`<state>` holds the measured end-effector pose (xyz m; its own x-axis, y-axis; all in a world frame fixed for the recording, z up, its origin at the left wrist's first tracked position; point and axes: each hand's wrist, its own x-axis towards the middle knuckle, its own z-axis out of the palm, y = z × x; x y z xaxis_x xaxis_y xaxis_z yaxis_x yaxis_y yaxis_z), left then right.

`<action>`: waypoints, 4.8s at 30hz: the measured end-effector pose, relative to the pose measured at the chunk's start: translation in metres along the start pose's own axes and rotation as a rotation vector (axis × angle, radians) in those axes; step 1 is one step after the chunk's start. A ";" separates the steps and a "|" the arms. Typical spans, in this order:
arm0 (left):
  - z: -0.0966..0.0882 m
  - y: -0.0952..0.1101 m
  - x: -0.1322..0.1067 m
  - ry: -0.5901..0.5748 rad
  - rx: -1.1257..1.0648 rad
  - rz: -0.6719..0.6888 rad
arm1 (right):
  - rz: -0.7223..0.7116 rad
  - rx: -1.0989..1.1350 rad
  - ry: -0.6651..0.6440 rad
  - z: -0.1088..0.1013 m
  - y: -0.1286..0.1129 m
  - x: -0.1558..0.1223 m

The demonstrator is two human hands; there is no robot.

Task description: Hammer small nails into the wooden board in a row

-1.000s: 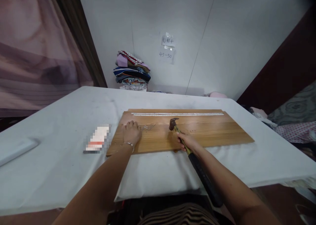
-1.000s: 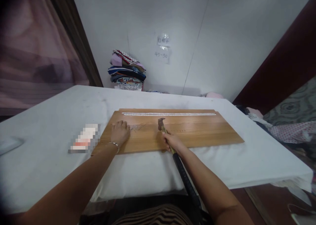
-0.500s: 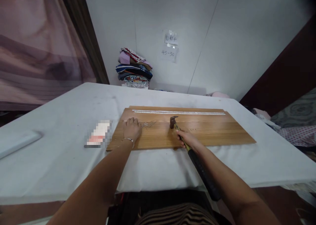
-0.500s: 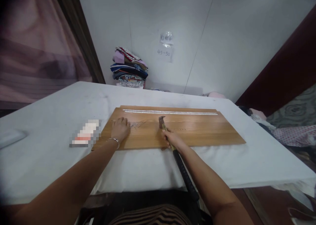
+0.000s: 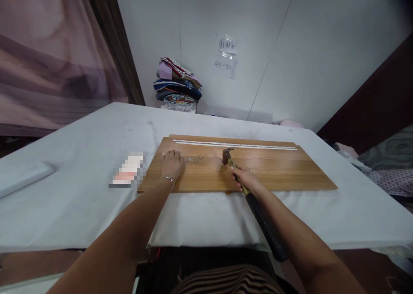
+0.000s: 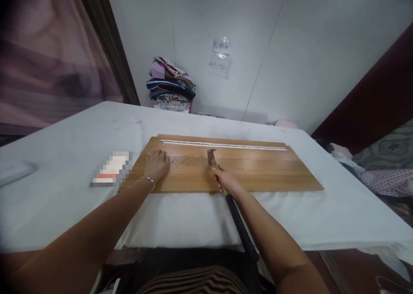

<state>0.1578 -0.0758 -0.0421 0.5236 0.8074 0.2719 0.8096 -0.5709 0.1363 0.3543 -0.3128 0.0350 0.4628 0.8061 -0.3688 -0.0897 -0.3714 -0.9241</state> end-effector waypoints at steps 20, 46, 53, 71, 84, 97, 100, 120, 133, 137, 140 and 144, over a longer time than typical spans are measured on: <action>0.007 -0.002 0.001 0.012 0.016 0.010 | -0.003 0.002 -0.010 0.002 -0.002 -0.003; -0.005 0.004 -0.004 0.011 -0.054 0.006 | 0.003 -0.010 0.005 0.003 0.006 0.001; -0.004 0.004 -0.003 0.021 -0.050 -0.009 | -0.015 0.013 0.007 -0.001 0.001 -0.002; -0.006 0.002 -0.002 0.004 -0.029 0.012 | -0.016 0.041 -0.015 -0.003 0.011 0.003; -0.004 0.002 -0.002 -0.005 0.023 0.005 | -0.029 0.014 -0.053 0.001 0.008 -0.002; -0.004 0.003 -0.002 0.012 -0.068 -0.020 | -0.010 -0.002 -0.014 -0.003 0.003 0.000; -0.005 0.003 -0.002 0.002 -0.059 -0.018 | -0.014 -0.003 -0.030 -0.001 0.004 -0.001; -0.002 0.001 -0.001 0.004 -0.075 -0.023 | -0.017 0.025 -0.047 -0.004 0.007 0.001; -0.004 0.002 -0.002 0.006 -0.031 -0.008 | -0.022 0.042 -0.072 -0.006 0.015 0.006; -0.005 0.003 -0.003 0.003 -0.043 -0.001 | 0.005 0.033 -0.051 -0.005 0.010 0.003; -0.005 0.003 -0.003 -0.005 -0.055 0.013 | -0.008 0.021 -0.052 -0.004 0.010 0.003; -0.006 0.004 -0.004 -0.022 -0.057 0.024 | -0.026 0.033 -0.069 -0.003 0.013 0.005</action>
<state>0.1576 -0.0818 -0.0371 0.5491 0.7961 0.2545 0.7805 -0.5973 0.1846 0.3580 -0.3151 0.0212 0.4037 0.8456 -0.3492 -0.1079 -0.3350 -0.9360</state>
